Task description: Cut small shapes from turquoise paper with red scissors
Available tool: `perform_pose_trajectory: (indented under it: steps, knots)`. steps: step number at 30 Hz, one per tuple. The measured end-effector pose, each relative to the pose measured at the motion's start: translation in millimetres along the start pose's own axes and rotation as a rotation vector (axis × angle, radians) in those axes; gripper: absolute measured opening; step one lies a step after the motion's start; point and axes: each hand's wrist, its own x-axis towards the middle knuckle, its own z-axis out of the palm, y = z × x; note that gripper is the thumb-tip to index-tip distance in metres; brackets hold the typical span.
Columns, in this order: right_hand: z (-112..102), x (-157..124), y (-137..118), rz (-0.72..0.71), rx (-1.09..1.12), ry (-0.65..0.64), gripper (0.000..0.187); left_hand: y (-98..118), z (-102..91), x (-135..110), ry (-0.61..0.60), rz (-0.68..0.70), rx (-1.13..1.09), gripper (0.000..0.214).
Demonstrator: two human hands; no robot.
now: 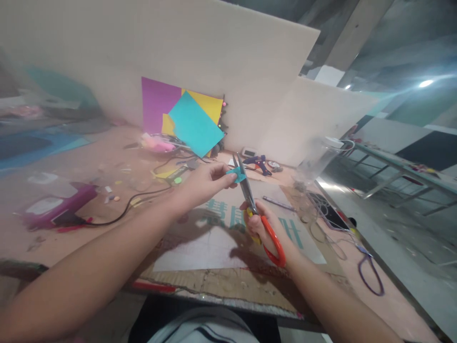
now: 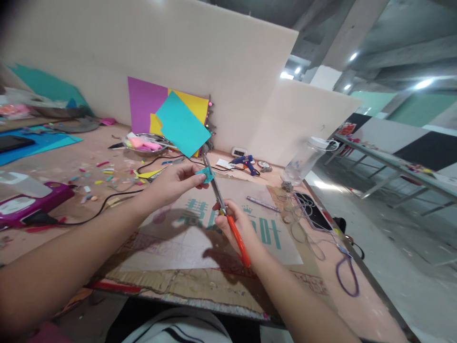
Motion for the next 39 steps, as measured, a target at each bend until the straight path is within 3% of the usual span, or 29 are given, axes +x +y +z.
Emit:
perform_pose_trajectory:
  steps: [8,31,39]
  knots:
    - [-4,4,3,-0.011,-0.013,-0.038,0.062,-4,-5.1,5,0.041,0.064,-0.025,0.036]
    - [-4,4,9,-0.005,-0.005,-0.061,0.063,-5,-7.7,6,0.097,0.076,-0.082,0.036]
    - [-5,4,11,-0.036,0.015,-0.028,0.058,-6,-1.9,6,0.013,0.002,-0.156,0.039]
